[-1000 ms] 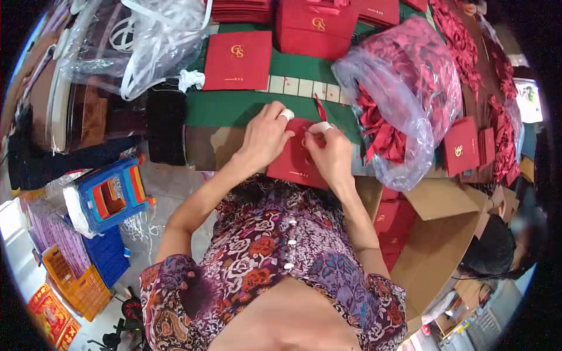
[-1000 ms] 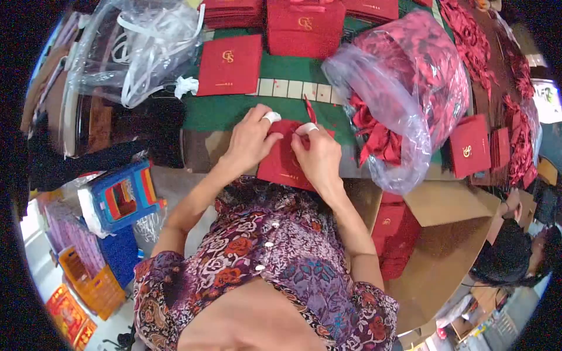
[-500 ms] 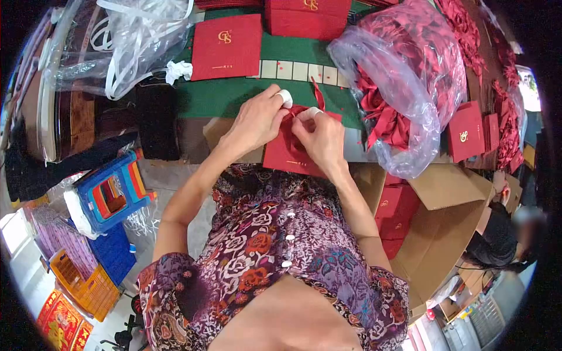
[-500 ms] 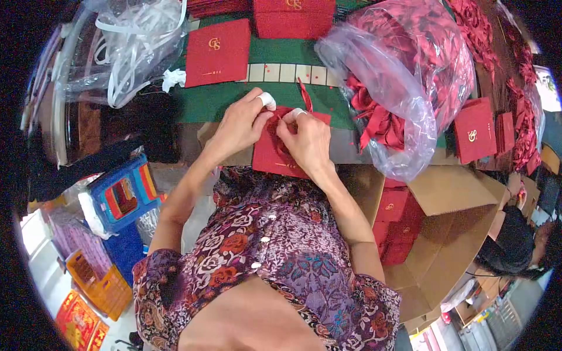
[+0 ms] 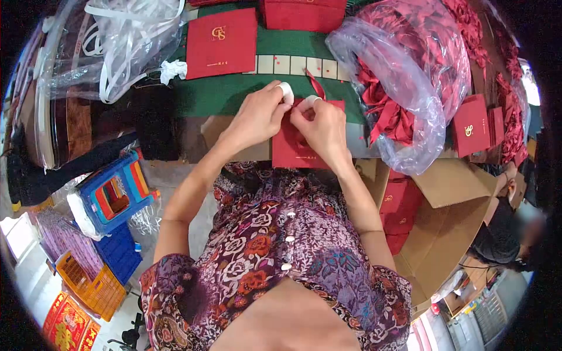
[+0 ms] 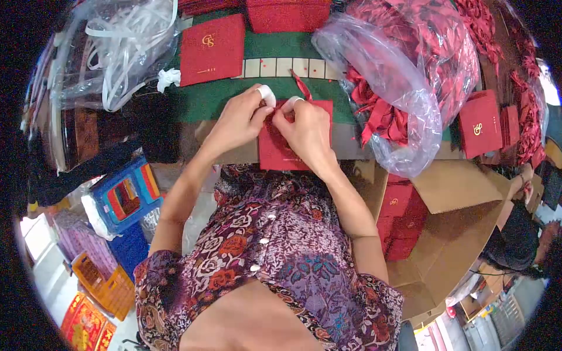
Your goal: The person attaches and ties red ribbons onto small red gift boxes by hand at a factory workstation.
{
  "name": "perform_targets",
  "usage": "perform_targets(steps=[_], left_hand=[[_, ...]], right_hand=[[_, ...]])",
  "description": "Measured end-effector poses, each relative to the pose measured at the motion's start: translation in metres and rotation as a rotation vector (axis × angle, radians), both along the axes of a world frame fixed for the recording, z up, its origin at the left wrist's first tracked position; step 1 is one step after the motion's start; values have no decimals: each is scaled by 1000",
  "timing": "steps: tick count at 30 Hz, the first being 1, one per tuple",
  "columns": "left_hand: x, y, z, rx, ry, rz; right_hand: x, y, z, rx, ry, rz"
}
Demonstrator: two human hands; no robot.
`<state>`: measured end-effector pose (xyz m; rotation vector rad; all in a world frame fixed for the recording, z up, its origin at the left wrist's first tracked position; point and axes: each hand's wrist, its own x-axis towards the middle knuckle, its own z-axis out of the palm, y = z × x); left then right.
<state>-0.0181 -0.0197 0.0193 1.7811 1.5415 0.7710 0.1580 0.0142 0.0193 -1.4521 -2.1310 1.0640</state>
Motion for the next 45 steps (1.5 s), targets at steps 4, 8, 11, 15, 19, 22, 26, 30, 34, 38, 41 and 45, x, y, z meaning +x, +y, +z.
perform_targets(steps=[4, 8, 11, 15, 19, 22, 26, 30, 34, 38, 41, 45], left_hand=[[-4, 6, 7, -53, -62, 60], [-6, 8, 7, -68, -100, 87], [-1, 6, 6, -38, -91, 55], [-2, 4, -7, 70, -60, 55], [1, 2, 6, -17, -88, 111], [5, 2, 4, 17, -24, 121], [8, 0, 2, 82, -29, 126], [9, -2, 2, 194, 35, 98], [12, -2, 5, 308, 146, 34], [8, 1, 7, 124, 33, 69], [5, 5, 4, 129, -12, 35], [1, 8, 6, 100, -4, 0]], right_hand=[[-3, -2, 2, 6, 90, -64], [1, -8, 9, 113, 120, -73], [0, -8, 0, 167, 75, -58], [-2, -5, 2, 196, -4, -10], [9, 7, 18, 153, 148, 10], [14, 23, 28, 305, 169, 32], [15, 34, 33, 224, 45, 105], [17, 48, 29, 340, 70, 222], [20, 69, 29, 109, -35, 492], [26, 74, 29, -120, 117, 604], [26, 69, 18, -121, 141, 531], [23, 55, 11, 69, 66, 395]])
